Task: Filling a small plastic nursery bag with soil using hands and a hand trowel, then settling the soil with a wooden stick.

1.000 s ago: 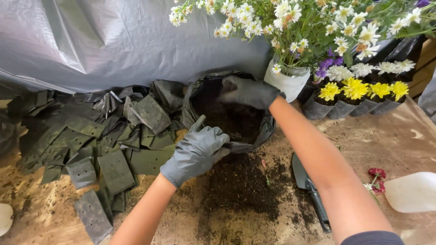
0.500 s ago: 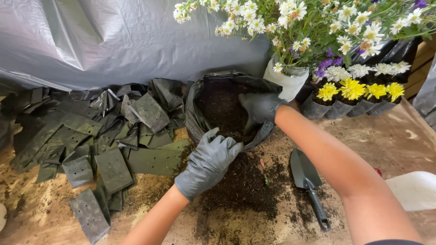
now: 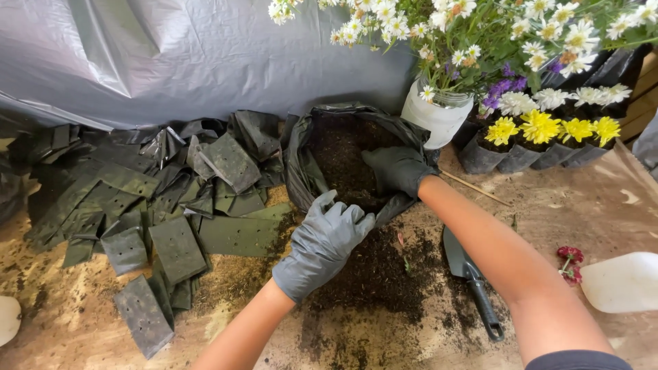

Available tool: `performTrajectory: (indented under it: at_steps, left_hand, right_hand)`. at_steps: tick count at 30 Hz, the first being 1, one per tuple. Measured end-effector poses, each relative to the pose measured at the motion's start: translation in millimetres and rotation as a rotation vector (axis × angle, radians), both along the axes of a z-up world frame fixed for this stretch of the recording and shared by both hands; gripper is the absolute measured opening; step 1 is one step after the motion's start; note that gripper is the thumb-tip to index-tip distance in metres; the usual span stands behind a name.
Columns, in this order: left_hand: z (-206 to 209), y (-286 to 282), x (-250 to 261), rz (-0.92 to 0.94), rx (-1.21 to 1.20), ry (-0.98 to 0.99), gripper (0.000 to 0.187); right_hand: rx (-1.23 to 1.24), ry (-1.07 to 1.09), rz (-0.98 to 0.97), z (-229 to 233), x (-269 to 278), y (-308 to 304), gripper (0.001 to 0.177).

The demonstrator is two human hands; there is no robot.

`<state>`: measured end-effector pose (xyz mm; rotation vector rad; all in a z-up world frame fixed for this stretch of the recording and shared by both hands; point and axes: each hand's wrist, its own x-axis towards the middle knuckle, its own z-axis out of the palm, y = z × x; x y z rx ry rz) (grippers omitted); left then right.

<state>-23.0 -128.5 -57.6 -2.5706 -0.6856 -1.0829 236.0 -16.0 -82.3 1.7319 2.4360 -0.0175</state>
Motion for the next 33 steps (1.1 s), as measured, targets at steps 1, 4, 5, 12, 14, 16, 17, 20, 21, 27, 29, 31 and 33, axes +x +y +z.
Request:
performTrajectory:
  at_steps: [1,4,5,12,14,16,17,20,21,27,29,31,33]
  left_hand:
    - [-1.2,-2.6,1.6,-0.003,0.002,0.001,0.020]
    - [-12.5,-5.0,2.0,-0.002,-0.107,0.007,0.020]
    - [-20.6,-1.1,-0.9,-0.014,-0.023,0.044,0.010]
    - [-57.3,24.4,-11.2,0.037,-0.028,0.145,0.027]
    - [-56.7,22.8,-20.0,0.053,-0.098,0.178,0.026]
    - [-51.8,22.0,-25.7,0.070,-0.172,0.206,0.026]
    - [-47.3,21.4,-26.6,0.037,-0.169,0.148,0.020]
    - [-36.2,18.0,-27.5,0.017,-0.173,0.102,0.018]
    - [-32.4,16.8,-27.1,0.028,-0.172,0.108,0.018]
    - [-18.7,11.4,-21.7,0.100,-0.159,0.137,0.029]
    - [-25.8,17.1,-26.2,0.069,-0.150,0.170,0.027]
    - [-25.2,18.3,-24.3,0.032,-0.143,0.198,0.025]
    - [-15.4,15.7,-15.7,0.100,-0.371,0.235,0.019]
  right_hand:
    - [0.002,0.001,-0.003,12.8,-3.9,-4.2,0.118]
    - [-0.162,0.064,-0.136,49.3,-15.9,-11.8,0.103]
    - [-0.241,0.172,-0.247,60.7,-20.1,-10.8,0.098]
    - [-0.296,0.485,-0.338,101.0,-32.0,20.4,0.099]
    - [-0.295,0.412,-0.201,131.2,-61.3,-13.0,0.089]
    - [-0.296,0.334,-0.064,145.4,-84.8,-40.4,0.082]
    - [-0.288,0.152,0.039,144.3,-93.3,-51.6,0.078]
    - [-0.260,-0.059,0.136,105.2,-92.3,-44.6,0.080]
    - [-0.234,-0.094,0.127,87.1,-87.9,-36.0,0.086]
    - [-0.115,0.503,0.218,48.7,-38.8,29.6,0.050]
    - [-0.178,0.515,0.100,75.6,-43.7,29.4,0.059]
    - [-0.241,0.521,-0.024,97.5,-62.1,17.7,0.073]
    - [-0.373,0.132,-0.031,117.2,-94.6,-5.4,0.112]
